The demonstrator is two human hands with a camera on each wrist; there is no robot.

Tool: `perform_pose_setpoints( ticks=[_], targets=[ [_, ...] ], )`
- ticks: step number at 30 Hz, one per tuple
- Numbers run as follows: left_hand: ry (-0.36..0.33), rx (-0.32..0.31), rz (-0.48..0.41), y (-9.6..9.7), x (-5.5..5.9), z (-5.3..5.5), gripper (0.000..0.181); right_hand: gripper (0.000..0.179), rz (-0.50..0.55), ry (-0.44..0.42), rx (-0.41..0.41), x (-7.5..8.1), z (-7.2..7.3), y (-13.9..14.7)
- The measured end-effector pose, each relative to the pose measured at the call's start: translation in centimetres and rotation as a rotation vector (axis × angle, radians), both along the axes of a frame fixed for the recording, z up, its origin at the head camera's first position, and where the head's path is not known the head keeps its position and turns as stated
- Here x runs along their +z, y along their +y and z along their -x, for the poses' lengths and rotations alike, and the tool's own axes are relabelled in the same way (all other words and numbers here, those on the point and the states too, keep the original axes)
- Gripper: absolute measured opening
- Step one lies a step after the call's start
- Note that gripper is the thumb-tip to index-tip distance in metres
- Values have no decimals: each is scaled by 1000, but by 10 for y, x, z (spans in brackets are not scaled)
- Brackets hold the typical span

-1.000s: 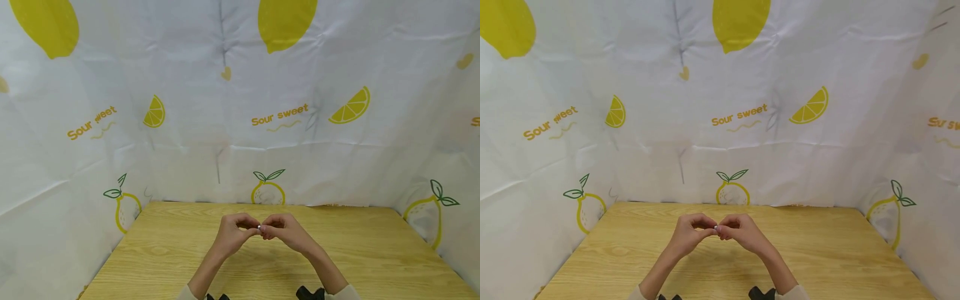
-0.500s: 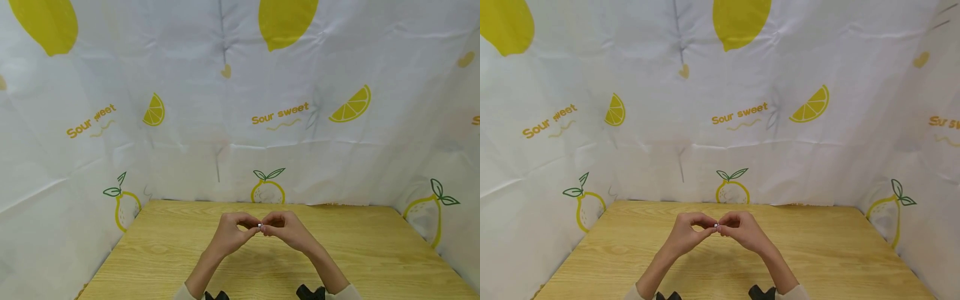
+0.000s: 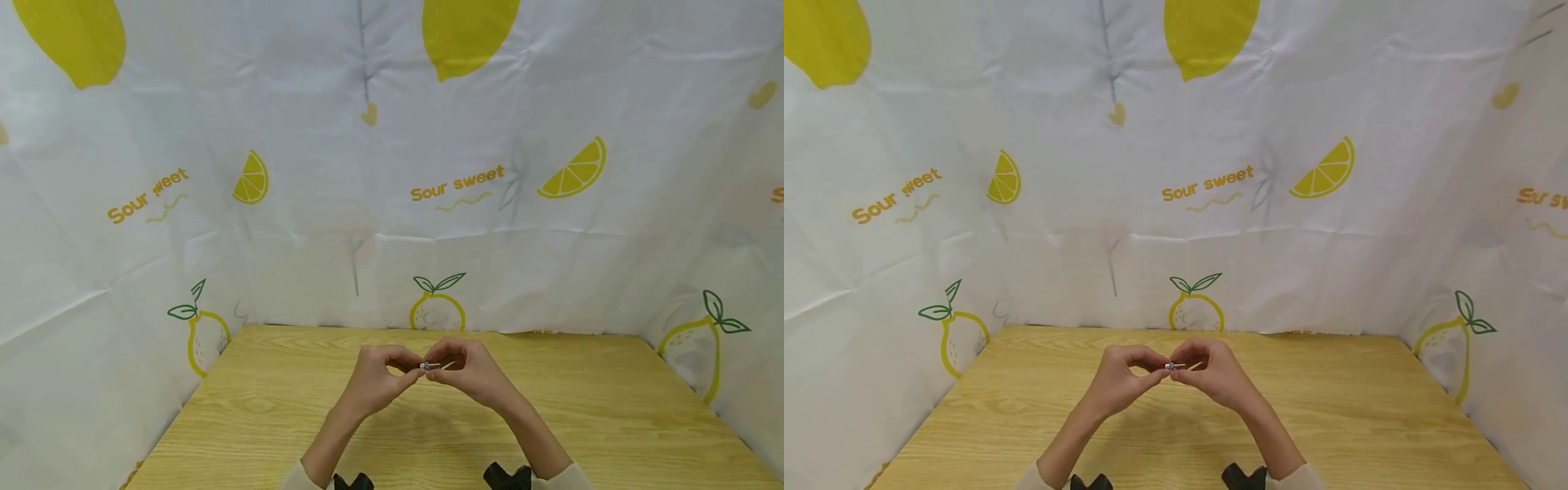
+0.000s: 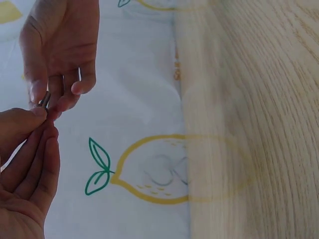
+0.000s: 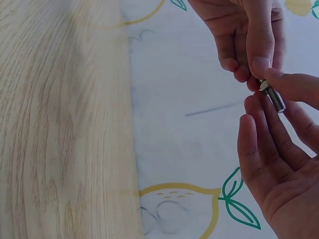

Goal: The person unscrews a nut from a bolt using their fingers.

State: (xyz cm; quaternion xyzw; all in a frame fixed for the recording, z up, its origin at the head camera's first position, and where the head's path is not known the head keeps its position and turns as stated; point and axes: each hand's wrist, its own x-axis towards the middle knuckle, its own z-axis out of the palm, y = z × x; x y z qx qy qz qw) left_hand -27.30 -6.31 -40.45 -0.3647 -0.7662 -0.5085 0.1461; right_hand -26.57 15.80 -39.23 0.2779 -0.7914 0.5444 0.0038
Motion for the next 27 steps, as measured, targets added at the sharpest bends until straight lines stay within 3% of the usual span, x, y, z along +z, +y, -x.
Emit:
perform_pose_setpoints(
  ticks=[5, 14, 27],
  targets=[
    [26, -8, -25, 0, 0, 0, 9, 23, -7, -20, -3, 2, 1, 1],
    [57, -12, -46, 2, -1, 1, 9, 33, -42, -58, 84, 1, 4, 2],
    [59, -24, -40, 0, 0, 0, 8, 21, -32, -47, 19, 4, 0, 0]
  ],
)
